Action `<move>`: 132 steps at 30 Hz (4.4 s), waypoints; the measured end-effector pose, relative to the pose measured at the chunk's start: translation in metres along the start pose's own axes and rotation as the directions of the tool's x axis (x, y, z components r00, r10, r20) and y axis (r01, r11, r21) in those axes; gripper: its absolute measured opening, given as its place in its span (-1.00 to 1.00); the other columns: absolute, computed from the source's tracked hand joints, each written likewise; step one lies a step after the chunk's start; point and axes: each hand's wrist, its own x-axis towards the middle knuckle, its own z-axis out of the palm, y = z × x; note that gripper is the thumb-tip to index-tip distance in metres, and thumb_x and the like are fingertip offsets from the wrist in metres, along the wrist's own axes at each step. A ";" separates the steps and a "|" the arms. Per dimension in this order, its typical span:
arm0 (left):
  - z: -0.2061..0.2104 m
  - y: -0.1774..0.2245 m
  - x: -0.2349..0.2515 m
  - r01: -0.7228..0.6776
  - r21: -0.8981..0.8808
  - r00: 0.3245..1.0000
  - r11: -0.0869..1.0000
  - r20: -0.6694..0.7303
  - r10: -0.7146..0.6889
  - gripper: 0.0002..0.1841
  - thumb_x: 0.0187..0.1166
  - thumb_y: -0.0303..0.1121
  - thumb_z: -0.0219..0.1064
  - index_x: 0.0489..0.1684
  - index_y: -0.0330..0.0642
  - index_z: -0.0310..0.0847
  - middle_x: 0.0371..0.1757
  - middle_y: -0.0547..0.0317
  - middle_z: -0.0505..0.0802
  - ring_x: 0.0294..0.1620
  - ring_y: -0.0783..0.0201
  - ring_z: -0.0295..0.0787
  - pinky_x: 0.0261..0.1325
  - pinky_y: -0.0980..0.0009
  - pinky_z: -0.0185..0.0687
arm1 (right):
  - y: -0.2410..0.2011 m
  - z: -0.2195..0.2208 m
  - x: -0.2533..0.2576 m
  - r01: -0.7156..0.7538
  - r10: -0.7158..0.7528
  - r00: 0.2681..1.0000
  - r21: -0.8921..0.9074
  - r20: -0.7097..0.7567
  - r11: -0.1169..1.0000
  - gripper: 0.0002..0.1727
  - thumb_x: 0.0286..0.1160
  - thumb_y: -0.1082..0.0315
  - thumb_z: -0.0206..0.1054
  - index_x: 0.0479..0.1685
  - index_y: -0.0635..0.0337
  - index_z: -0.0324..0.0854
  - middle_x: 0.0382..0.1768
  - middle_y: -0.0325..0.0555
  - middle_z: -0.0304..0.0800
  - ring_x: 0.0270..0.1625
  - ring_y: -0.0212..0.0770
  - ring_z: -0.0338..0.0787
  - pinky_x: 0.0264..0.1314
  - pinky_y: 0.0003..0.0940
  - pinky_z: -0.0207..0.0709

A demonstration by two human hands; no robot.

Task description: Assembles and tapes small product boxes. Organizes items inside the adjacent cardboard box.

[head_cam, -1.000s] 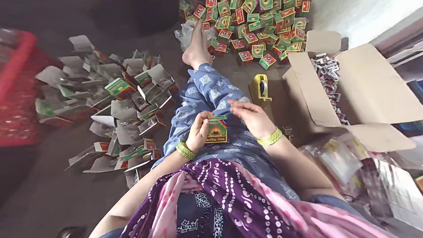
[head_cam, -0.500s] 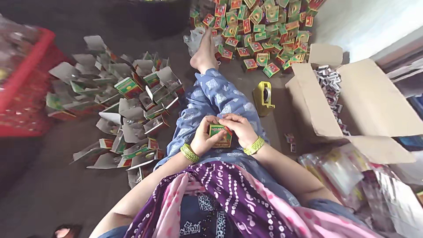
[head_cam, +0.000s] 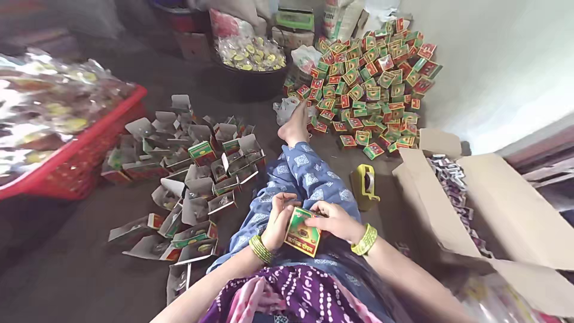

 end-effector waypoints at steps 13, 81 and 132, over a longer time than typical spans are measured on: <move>0.005 0.011 0.005 0.165 0.084 0.980 0.983 -0.123 -0.154 -0.57 0.70 -0.29 0.17 0.43 -0.34 0.30 0.25 -0.09 0.68 0.14 0.05 0.81 -0.07 0.07 0.89 | -0.149 -0.199 0.058 0.629 -0.214 0.328 0.044 -0.920 0.776 -0.39 0.74 0.18 0.18 0.70 0.16 0.13 0.36 0.13 0.54 0.14 0.02 0.83 0.02 -0.02 0.84; 0.009 0.023 0.003 -0.096 0.116 0.900 0.989 0.434 0.036 -0.18 0.22 -0.30 0.73 0.49 -0.41 0.38 0.27 0.05 0.82 0.31 0.19 0.78 0.48 0.15 0.70 | 0.061 0.000 -0.027 0.609 -0.589 0.745 -0.041 -0.313 0.792 -0.42 0.45 0.24 0.56 0.40 0.35 0.57 0.26 0.04 0.78 0.33 -0.17 0.77 0.45 -0.15 0.69; 0.001 -0.009 0.006 -0.148 0.574 0.967 0.806 0.256 -0.004 -0.51 0.25 -0.22 0.63 0.04 -0.36 0.67 -0.10 0.10 0.89 -0.02 0.40 0.84 0.21 0.33 0.75 | -0.001 0.041 -0.021 0.345 -0.690 0.689 -0.738 -0.220 0.580 -0.69 0.64 0.15 0.25 -0.23 0.09 0.88 -0.23 -0.21 0.92 -0.06 -0.21 0.83 0.10 -0.25 0.66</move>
